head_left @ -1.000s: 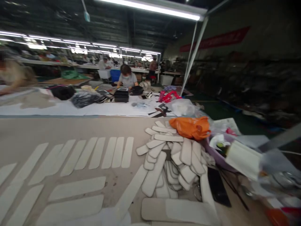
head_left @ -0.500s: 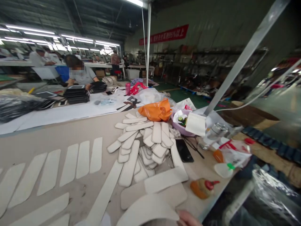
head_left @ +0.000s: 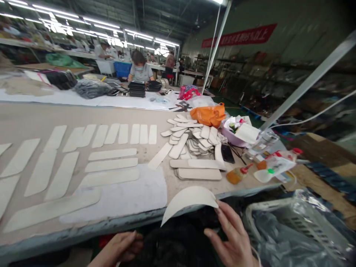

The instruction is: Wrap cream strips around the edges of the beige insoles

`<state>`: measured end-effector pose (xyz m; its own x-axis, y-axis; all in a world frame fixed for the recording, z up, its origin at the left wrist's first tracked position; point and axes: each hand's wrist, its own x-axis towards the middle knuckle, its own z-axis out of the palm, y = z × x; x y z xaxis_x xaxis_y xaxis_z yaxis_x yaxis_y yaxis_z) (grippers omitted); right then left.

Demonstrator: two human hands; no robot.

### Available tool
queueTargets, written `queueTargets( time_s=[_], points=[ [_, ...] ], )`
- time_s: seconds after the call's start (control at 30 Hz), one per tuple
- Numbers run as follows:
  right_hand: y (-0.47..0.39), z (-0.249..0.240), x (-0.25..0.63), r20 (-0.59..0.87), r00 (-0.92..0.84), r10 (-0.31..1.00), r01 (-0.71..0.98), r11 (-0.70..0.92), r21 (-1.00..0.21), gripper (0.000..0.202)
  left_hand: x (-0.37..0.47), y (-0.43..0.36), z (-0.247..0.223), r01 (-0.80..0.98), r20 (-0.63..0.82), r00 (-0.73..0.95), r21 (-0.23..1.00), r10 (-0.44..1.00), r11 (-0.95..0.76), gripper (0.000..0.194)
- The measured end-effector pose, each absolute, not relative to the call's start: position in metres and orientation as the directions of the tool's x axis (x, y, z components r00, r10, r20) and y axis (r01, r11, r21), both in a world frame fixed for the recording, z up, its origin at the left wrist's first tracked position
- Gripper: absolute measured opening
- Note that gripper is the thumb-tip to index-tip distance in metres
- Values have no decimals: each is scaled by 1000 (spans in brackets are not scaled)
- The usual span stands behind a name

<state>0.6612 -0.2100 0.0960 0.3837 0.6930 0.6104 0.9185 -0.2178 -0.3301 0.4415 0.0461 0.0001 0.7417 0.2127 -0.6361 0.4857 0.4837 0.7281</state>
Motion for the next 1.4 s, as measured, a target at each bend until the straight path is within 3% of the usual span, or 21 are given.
queueTargets(
  time_s=[0.1, 0.27, 0.43, 0.53, 0.83, 1.0, 1.1, 1.2, 1.3, 1.4],
  points=[
    [-213, 88, 639, 626, 315, 714, 939, -140, -313, 64, 441, 34, 14, 333, -575, 816, 556, 63, 761, 55],
    [-216, 78, 618, 620, 238, 747, 960, -84, -267, 63, 438, 18, 22, 251, -498, 867, 431, -3, 867, 49],
    [-220, 76, 608, 609, 185, 771, 977, -80, -196, 63, 422, 32, 14, 34, -513, 824, 470, 242, 882, 27],
    [-222, 75, 608, 576, 119, 809, 989, -45, -141, 62, 415, 50, 16, -56, -539, 739, 549, 404, 834, 24],
    [-201, 54, 644, 277, -46, 960, 994, 15, 112, 50, 428, 109, 28, 116, -424, 684, 867, 594, 484, 41],
    [-170, 38, 676, 180, -82, 980, 989, 57, 139, 46, 446, 143, 25, 235, -298, 694, 954, 655, 185, 47],
    [-149, 28, 692, 134, -78, 988, 993, 65, 103, 43, 456, 157, 15, 321, -234, 680, 947, 695, 4, 47],
    [-131, 19, 705, 83, -49, 995, 999, 47, 26, 41, 463, 162, 2, 479, -188, 654, 853, 732, -209, 43],
    [-123, 12, 714, 67, -9, 998, 992, 17, -123, 38, 466, 161, -7, 577, -150, 641, 741, 753, -343, 43],
    [-125, 4, 724, 91, 98, 991, 946, -64, -318, 34, 468, 161, -12, 613, -160, 637, 699, 754, -369, 47]
  ],
)
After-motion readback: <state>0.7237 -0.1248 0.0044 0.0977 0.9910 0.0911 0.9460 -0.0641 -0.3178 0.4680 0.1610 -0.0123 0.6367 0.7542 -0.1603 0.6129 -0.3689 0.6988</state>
